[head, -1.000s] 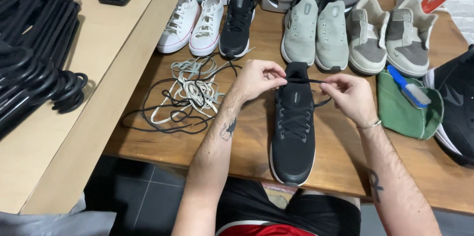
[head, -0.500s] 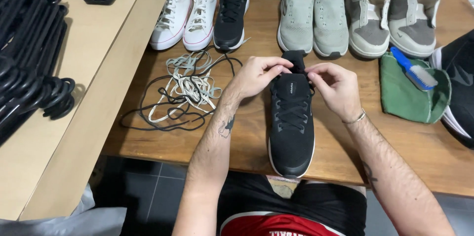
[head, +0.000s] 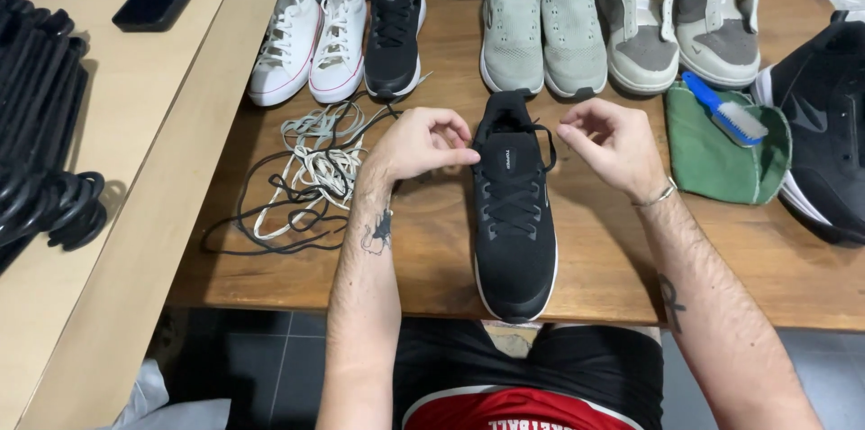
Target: Threading shoelaces through the eyelets of a black sneaker on a wooden table.
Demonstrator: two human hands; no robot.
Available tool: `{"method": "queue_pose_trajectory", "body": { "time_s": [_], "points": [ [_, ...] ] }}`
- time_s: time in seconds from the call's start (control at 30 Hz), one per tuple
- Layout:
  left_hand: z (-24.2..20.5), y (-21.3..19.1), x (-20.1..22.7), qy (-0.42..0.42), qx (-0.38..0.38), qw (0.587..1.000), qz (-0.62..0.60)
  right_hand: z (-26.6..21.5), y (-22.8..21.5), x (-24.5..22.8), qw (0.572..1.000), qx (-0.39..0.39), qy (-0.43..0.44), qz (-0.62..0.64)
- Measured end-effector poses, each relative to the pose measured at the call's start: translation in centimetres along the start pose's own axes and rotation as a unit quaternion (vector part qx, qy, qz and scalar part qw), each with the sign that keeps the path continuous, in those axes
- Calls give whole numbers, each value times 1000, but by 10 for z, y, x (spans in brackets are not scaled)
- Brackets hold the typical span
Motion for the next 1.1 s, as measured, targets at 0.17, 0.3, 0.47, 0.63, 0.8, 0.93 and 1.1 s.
{"method": "queue_pose_trajectory", "body": {
  "time_s": [0.17, 0.3, 0.47, 0.63, 0.8, 0.93, 1.1],
  "points": [
    [8, 10, -20, -37, -64, 997, -15, -1, 8, -12, 994, -84, 64, 39],
    [7, 12, -11, -11, -50, 999, 6, -2, 20, -7, 996, -81, 43, 18],
    [8, 11, -4, 50, -2, 999, 10, -2, 25, -9, 994, -9, -97, -55],
    [14, 17, -1, 93, 17, 995, 36, -6, 34, -18, 974, -26, -199, -106],
    [18, 27, -10, 84, 20, 994, 70, -8, 36, -18, 970, -102, -208, -70],
    [21, 34, -11, 42, 11, 993, 111, -7, 38, -13, 965, -152, -204, -66],
    [18, 35, 5, 52, -14, 994, 95, -8, 52, -13, 960, -161, -207, -96]
  ]
}}
Point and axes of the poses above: each hand's wrist, its own z-axis towards the middle knuckle, its own y-axis out of the palm, x = y × z, the point moved 5 cm from there along z, towards the middle knuckle, and after that the axes turned 1 degree about -x, right-handed, at the moved point
